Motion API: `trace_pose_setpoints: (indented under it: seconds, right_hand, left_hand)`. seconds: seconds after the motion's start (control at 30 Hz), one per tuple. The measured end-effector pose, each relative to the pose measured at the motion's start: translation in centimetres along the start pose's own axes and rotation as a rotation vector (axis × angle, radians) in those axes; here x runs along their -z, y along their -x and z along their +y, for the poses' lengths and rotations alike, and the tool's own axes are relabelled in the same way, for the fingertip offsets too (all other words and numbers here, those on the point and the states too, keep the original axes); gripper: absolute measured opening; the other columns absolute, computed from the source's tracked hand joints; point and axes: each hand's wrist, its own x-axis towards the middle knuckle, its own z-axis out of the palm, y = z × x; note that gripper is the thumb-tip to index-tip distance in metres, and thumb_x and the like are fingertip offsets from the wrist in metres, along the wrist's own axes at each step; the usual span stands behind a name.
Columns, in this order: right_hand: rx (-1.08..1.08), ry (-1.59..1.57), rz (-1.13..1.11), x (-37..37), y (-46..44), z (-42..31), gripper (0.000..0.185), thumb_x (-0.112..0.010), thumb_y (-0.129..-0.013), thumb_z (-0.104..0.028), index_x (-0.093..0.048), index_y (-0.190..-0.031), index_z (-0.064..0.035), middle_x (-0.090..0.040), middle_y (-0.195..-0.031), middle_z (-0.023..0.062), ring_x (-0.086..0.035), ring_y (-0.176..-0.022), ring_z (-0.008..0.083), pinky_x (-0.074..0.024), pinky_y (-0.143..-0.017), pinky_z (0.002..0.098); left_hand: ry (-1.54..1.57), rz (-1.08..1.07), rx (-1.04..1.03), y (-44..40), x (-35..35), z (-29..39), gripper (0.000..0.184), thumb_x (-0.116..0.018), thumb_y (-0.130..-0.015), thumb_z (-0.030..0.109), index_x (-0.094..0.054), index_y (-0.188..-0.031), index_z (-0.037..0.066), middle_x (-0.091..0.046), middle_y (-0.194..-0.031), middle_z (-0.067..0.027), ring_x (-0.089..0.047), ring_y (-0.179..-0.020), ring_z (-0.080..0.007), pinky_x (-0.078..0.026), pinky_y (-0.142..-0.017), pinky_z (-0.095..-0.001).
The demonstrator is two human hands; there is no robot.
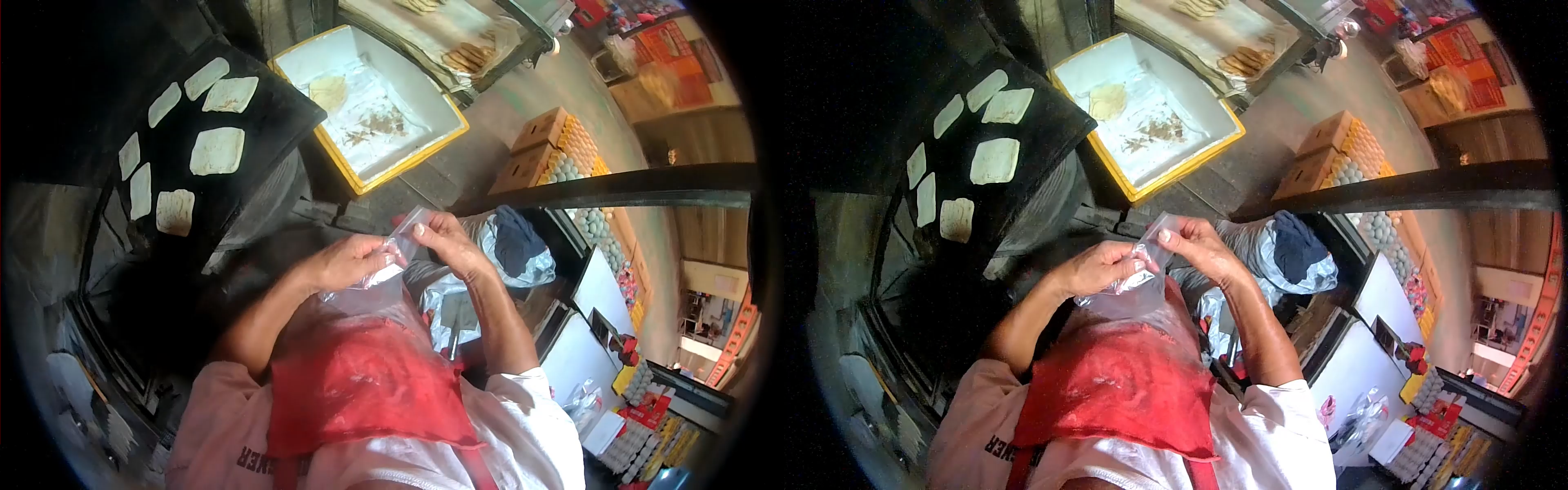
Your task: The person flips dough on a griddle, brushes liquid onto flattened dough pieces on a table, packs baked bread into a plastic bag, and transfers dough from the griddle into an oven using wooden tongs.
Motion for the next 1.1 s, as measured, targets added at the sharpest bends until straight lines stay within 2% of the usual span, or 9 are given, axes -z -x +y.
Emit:
trace_pose_setpoints:
  seconds: [0.27, 0.33, 0.43, 0.5, 0.63, 0.8, 0.9, 0.97, 1.1]
  right_hand:
    - [-0.134, 0.185, 0.055, -0.6, 1.9, -1.0, 0.046, -0.071, -0.084, -0.044, -0.07, -0.094, 0.0014, -0.067, -0.083, 0.0069, -0.06, -0.077, 0.0113, -0.0482, -0.068, 0.028]
    - [-0.128, 0.181, 0.033, -0.9, 1.5, -0.9, 0.027, -0.071, -0.087, -0.025, -0.07, -0.095, 0.0005, -0.067, -0.083, 0.0042, -0.059, -0.077, 0.0088, -0.0478, -0.068, 0.0262]
    - [0.012, 0.092, 0.066, -1.6, 1.3, -1.7, 0.015, -0.068, -0.088, -0.014, -0.07, -0.096, -0.001, -0.067, -0.085, 0.0013, -0.058, -0.078, 0.0068, -0.0473, -0.068, 0.0247]
    - [0.038, 0.047, 0.056, -1.6, 1.1, -1.0, 0.013, -0.066, -0.088, -0.01, -0.07, -0.097, -0.0017, -0.067, -0.085, -0.0017, -0.057, -0.077, 0.0056, -0.0468, -0.068, 0.0242]
    - [0.05, -0.07, 0.212, -1.4, 0.4, -0.1, 0.01, -0.066, -0.088, -0.009, -0.07, -0.09, 0.0011, -0.064, -0.078, -0.0014, -0.055, -0.068, 0.0048, -0.0442, -0.059, 0.0213]
    - [0.091, -0.148, 0.288, -2.6, -0.1, -0.6, 0.011, -0.065, -0.088, -0.006, -0.069, -0.097, 0.0006, -0.065, -0.081, -0.0007, -0.053, -0.066, 0.0039, -0.0417, -0.057, 0.02]
    - [0.126, -0.223, 0.43, -1.9, -1.0, 0.4, 0.011, -0.065, -0.089, -0.01, -0.069, -0.096, -0.0021, -0.064, -0.079, -0.0003, -0.052, -0.064, 0.0044, -0.0413, -0.057, 0.0192]
    - [0.205, -0.54, 0.421, -0.2, -0.6, -0.5, 0.028, -0.065, -0.091, -0.03, -0.065, -0.105, -0.0058, -0.06, -0.078, 0.0012, -0.055, -0.062, 0.0095, -0.0426, -0.056, 0.0218]
    - [0.003, -0.328, 0.406, 0.4, 0.5, 0.0, 0.049, -0.054, -0.095, -0.046, -0.058, -0.117, -0.0022, -0.062, -0.102, 0.0051, -0.057, -0.084, 0.0145, -0.0455, -0.079, 0.0307]
  left_hand:
    - [0.281, 0.088, -0.052, 0.2, -1.1, -0.7, 0.026, -0.051, -0.099, 0.021, -0.063, -0.115, 0.005, -0.058, -0.086, 0.0034, -0.05, -0.077, -0.003, -0.044, -0.066, -0.0202]
    - [-0.02, -0.047, 0.083, 0.3, -0.7, -1.0, 0.027, -0.051, -0.099, 0.024, -0.065, -0.112, 0.005, -0.059, -0.084, 0.0022, -0.051, -0.076, -0.0038, -0.045, -0.067, -0.022]
    - [-0.211, -0.017, -0.042, 0.0, -0.7, -2.1, 0.028, -0.051, -0.098, 0.024, -0.064, -0.111, 0.002, -0.061, -0.079, -0.0005, -0.054, -0.074, -0.0072, -0.047, -0.068, -0.0264]
    - [-0.197, -0.04, 0.099, 0.1, -0.1, -1.8, 0.029, -0.053, -0.097, 0.024, -0.064, -0.11, 0.001, -0.062, -0.079, -0.0028, -0.056, -0.073, -0.0094, -0.048, -0.069, -0.0294]
    - [-0.289, 0.073, -0.034, 0.2, -0.4, -0.4, 0.029, -0.057, -0.093, 0.022, -0.061, -0.111, 0.0, -0.066, -0.084, -0.0116, -0.062, -0.077, -0.0178, -0.049, -0.071, -0.0336]
    - [-0.204, 0.345, -0.18, -1.6, -1.4, -0.6, 0.028, -0.06, -0.091, 0.015, -0.056, -0.114, -0.001, -0.062, -0.084, -0.0069, -0.056, -0.075, -0.0094, -0.047, -0.068, -0.0277]
    - [-0.162, 0.439, -0.178, -2.2, -1.5, -1.4, 0.016, -0.06, -0.091, 0.012, -0.06, -0.098, -0.001, -0.06, -0.075, -0.0046, -0.053, -0.07, -0.0065, -0.045, -0.063, -0.0258]
    - [-0.076, 0.34, -0.072, -2.1, -1.9, -2.1, 0.013, -0.059, -0.091, 0.011, -0.062, -0.092, -0.002, -0.058, -0.074, -0.0002, -0.051, -0.069, -0.0056, -0.044, -0.063, -0.0243]
    - [0.161, 0.43, -0.142, -2.5, -2.0, -2.6, 0.011, -0.057, -0.093, 0.008, -0.062, -0.096, -0.001, -0.059, -0.08, 0.0019, -0.049, -0.071, -0.0033, -0.041, -0.062, -0.0212]
